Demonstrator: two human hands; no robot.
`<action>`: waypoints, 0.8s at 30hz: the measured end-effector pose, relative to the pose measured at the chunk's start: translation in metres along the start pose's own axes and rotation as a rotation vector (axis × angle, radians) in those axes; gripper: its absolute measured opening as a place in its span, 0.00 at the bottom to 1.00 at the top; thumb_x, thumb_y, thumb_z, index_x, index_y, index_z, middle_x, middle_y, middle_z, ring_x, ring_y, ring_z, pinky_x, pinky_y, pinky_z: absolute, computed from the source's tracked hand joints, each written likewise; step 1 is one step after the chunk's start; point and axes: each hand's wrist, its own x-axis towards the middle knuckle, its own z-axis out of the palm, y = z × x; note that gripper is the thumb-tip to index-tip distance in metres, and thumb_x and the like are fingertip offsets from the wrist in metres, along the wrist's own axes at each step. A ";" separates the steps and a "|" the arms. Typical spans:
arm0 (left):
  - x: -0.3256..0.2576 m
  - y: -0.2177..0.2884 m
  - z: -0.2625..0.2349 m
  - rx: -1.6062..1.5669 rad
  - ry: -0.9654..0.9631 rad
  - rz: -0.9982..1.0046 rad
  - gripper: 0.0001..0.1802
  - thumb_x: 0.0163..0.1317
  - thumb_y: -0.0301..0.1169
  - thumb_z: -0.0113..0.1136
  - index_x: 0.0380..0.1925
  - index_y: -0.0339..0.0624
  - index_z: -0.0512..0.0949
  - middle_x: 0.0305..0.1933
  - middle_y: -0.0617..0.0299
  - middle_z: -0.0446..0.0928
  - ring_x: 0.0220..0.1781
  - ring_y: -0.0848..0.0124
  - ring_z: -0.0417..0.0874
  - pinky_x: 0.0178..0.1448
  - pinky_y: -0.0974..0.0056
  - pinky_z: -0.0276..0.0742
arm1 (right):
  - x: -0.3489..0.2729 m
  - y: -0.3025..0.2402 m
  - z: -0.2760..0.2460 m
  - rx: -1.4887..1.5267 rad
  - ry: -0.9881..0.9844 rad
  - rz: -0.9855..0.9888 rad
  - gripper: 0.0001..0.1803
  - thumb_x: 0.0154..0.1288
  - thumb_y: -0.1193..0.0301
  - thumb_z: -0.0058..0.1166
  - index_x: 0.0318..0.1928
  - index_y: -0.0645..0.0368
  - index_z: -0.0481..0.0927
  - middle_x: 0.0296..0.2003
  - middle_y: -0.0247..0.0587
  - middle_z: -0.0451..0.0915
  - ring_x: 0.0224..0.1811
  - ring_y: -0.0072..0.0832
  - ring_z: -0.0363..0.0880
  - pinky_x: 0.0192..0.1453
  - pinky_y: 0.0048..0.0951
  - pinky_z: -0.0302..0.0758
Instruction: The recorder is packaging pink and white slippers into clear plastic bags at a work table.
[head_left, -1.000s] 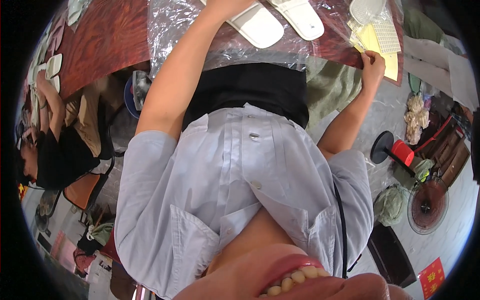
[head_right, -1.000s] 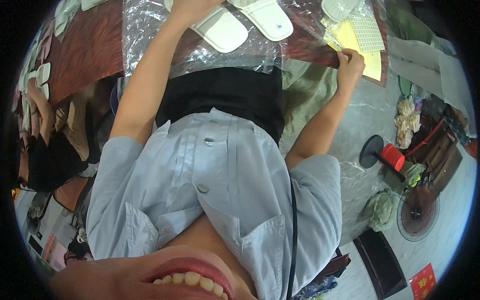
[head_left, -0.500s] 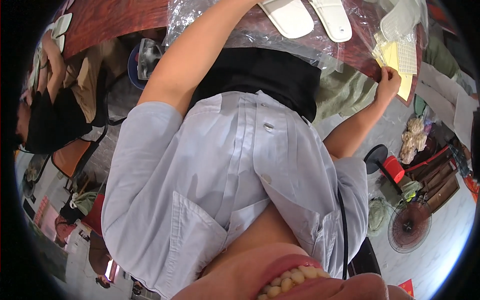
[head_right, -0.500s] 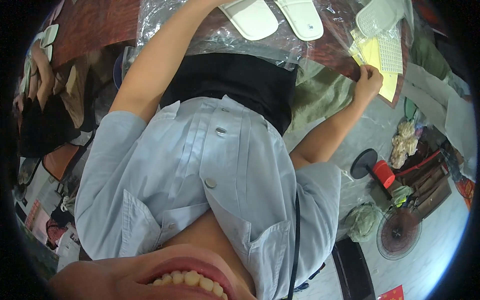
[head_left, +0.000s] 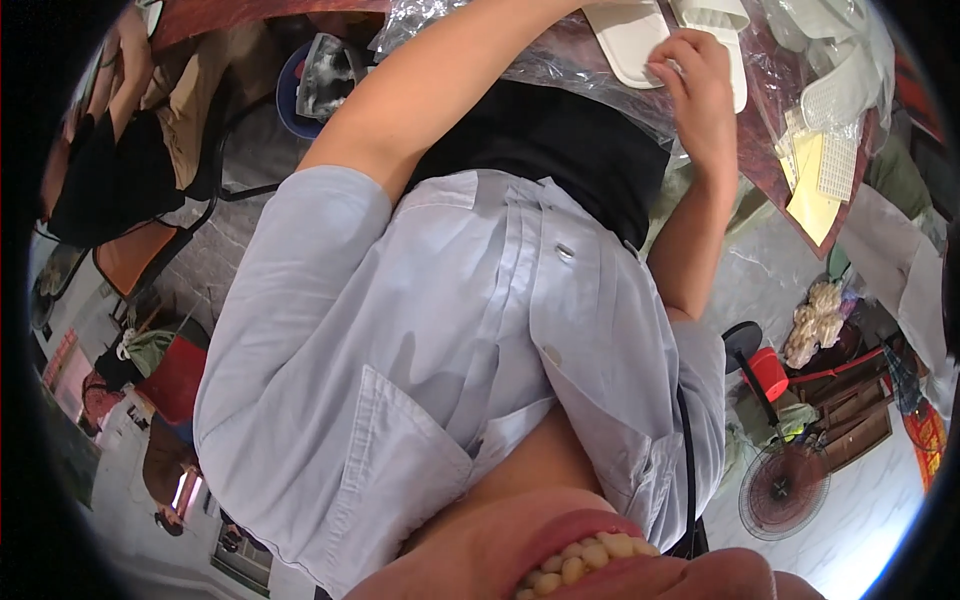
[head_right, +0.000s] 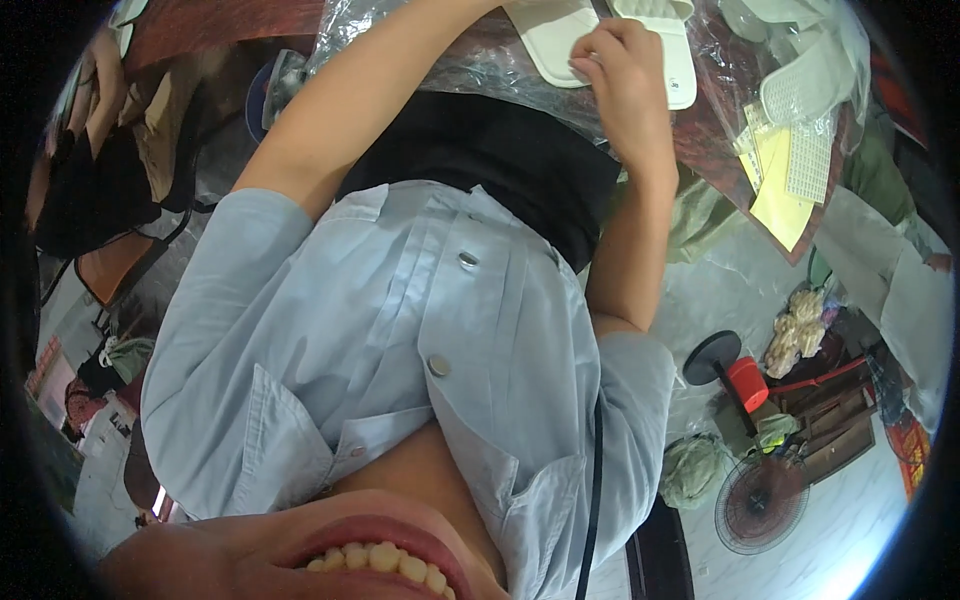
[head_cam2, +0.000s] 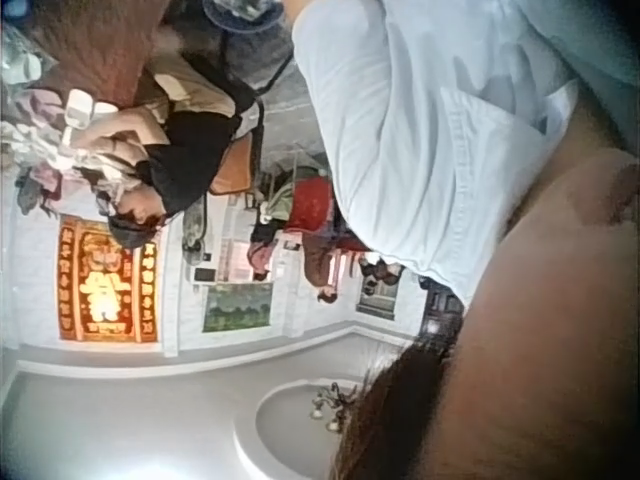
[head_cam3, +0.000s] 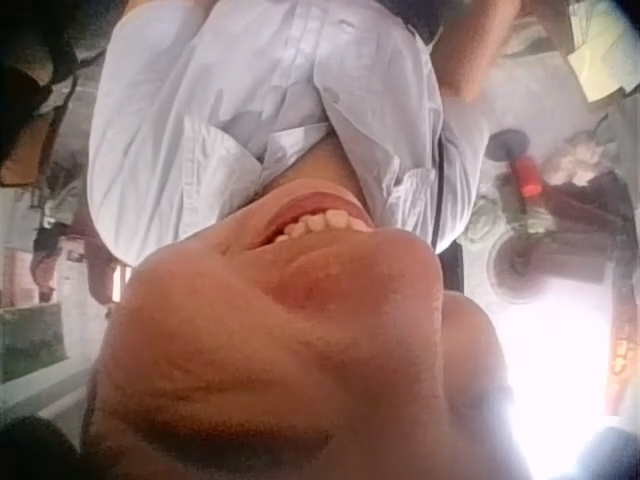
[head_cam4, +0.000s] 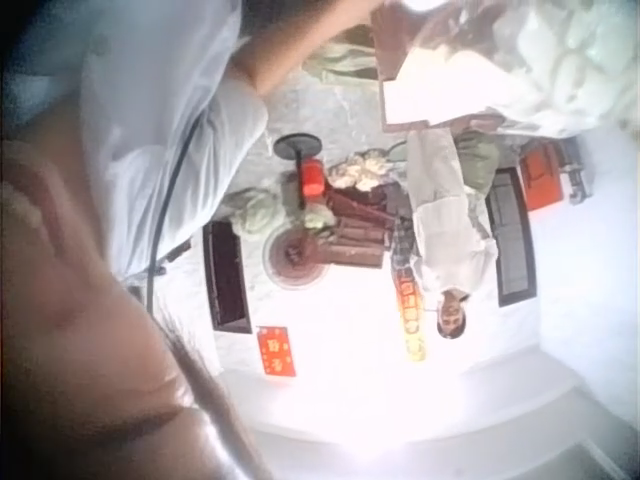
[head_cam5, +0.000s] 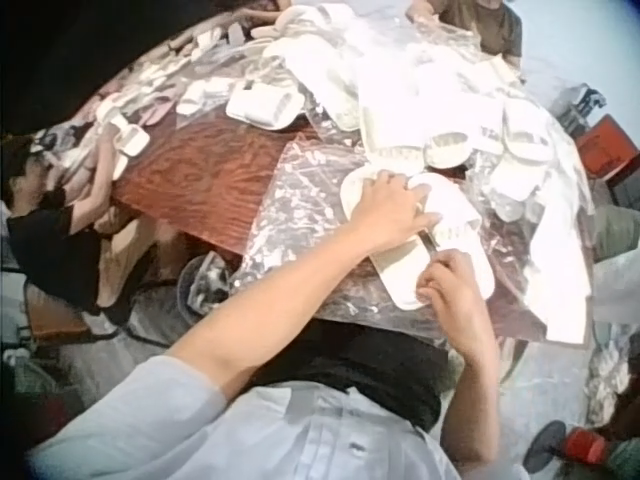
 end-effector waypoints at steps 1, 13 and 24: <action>0.000 0.001 0.000 0.000 0.002 -0.004 0.28 0.63 0.53 0.56 0.54 0.45 0.77 0.55 0.42 0.76 0.61 0.46 0.70 0.61 0.42 0.65 | 0.003 0.003 0.008 -0.020 -0.049 -0.037 0.06 0.55 0.77 0.61 0.35 0.60 0.81 0.40 0.44 0.77 0.46 0.44 0.73 0.51 0.39 0.70; 0.001 -0.002 0.001 0.031 0.014 0.030 0.28 0.63 0.55 0.56 0.53 0.45 0.77 0.52 0.43 0.76 0.59 0.47 0.71 0.61 0.42 0.65 | 0.007 0.020 0.030 0.270 0.019 0.323 0.11 0.49 0.76 0.68 0.34 0.63 0.81 0.34 0.40 0.79 0.40 0.34 0.79 0.48 0.32 0.75; 0.002 0.006 -0.008 0.013 -0.046 -0.011 0.32 0.57 0.58 0.61 0.51 0.43 0.78 0.53 0.41 0.76 0.61 0.45 0.70 0.63 0.43 0.66 | 0.004 0.023 0.038 0.262 0.104 0.229 0.07 0.55 0.77 0.64 0.35 0.63 0.82 0.34 0.39 0.81 0.38 0.28 0.79 0.48 0.28 0.75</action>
